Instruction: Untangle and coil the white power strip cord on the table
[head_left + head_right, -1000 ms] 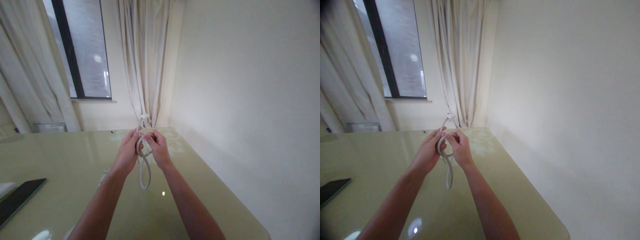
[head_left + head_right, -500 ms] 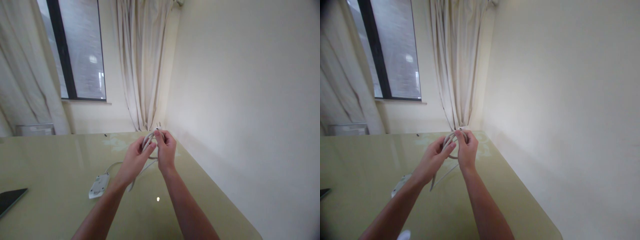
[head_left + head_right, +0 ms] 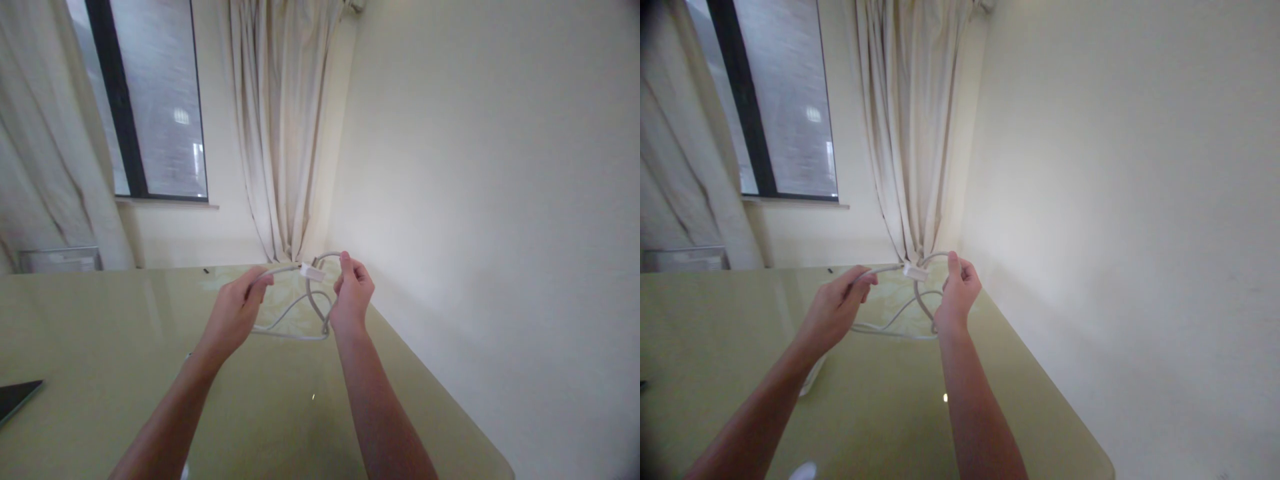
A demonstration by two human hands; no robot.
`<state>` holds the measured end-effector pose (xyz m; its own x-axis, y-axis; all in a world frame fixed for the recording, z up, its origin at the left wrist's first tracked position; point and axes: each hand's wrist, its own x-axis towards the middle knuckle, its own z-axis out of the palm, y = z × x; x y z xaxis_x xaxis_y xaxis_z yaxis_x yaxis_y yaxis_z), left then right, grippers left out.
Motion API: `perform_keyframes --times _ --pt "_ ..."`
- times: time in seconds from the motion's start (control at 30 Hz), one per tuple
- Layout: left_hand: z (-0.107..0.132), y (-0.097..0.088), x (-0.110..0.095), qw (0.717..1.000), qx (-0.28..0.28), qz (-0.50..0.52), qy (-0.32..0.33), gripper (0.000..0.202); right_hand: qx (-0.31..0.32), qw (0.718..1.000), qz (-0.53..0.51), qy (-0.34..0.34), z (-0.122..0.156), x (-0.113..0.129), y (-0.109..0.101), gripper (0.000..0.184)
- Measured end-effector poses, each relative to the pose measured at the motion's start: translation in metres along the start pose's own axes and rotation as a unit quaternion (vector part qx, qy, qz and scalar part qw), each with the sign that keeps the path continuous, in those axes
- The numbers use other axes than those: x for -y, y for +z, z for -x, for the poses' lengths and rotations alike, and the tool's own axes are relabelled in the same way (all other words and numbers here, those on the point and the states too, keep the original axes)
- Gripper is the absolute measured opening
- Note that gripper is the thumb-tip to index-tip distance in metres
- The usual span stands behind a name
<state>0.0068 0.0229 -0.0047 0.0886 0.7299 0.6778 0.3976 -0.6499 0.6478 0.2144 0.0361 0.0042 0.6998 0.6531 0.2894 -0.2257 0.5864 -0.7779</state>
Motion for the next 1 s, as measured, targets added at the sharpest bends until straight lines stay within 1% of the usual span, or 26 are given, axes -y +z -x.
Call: perform_keyframes --times 0.07,0.13,0.2,0.27,0.37,0.43,0.53,0.6,0.67,0.73,0.87,0.93,1.0 --pt "-0.003 -0.007 0.004 0.996 -0.050 0.064 -0.033 0.033 -0.015 0.998 -0.031 0.058 -0.004 0.003 -0.002 0.049" --pt "-0.005 -0.014 0.012 0.985 -0.106 0.116 -0.076 0.036 -0.018 0.993 -0.056 0.103 -0.008 0.008 -0.005 0.046" --pt "-0.007 -0.018 0.025 0.976 -0.143 0.114 -0.120 0.037 -0.002 0.990 -0.073 0.122 -0.008 0.013 -0.005 0.039" --pt "-0.009 -0.019 0.043 0.973 -0.156 0.064 -0.158 0.034 0.032 0.988 -0.089 0.123 -0.004 0.017 -0.003 0.033" --pt "-0.009 -0.017 0.073 0.968 -0.130 -0.022 -0.215 0.027 0.089 0.983 -0.116 0.115 0.005 0.023 0.002 0.028" --pt "-0.008 -0.014 0.091 0.963 -0.095 -0.081 -0.237 0.028 0.112 0.979 -0.135 0.103 0.010 0.027 0.004 0.025" --pt "-0.006 -0.011 0.112 0.953 -0.061 -0.180 -0.235 0.036 0.123 0.974 -0.165 0.095 0.013 0.033 0.004 0.021" --pt "-0.005 -0.008 0.121 0.946 -0.054 -0.218 -0.233 0.046 0.128 0.969 -0.188 0.099 0.013 0.037 0.002 0.019" --pt "-0.001 -0.003 0.127 0.941 -0.052 -0.235 -0.236 0.056 0.138 0.963 -0.208 0.104 0.013 0.041 0.000 0.018" --pt "0.004 0.002 0.132 0.937 -0.041 -0.251 -0.240 0.061 0.149 0.957 -0.224 0.106 0.014 0.043 -0.001 0.017" --pt "0.016 0.009 0.139 0.927 -0.010 -0.277 -0.254 0.062 0.173 0.950 -0.241 0.101 0.019 0.046 0.000 0.013" --pt "0.018 0.010 0.137 0.919 0.002 -0.289 -0.268 0.059 0.188 0.948 -0.238 0.093 0.022 0.047 0.002 0.013" --pt "0.014 0.010 0.124 0.917 0.009 -0.292 -0.271 0.057 0.201 0.947 -0.235 0.085 0.024 0.046 0.004 0.012"
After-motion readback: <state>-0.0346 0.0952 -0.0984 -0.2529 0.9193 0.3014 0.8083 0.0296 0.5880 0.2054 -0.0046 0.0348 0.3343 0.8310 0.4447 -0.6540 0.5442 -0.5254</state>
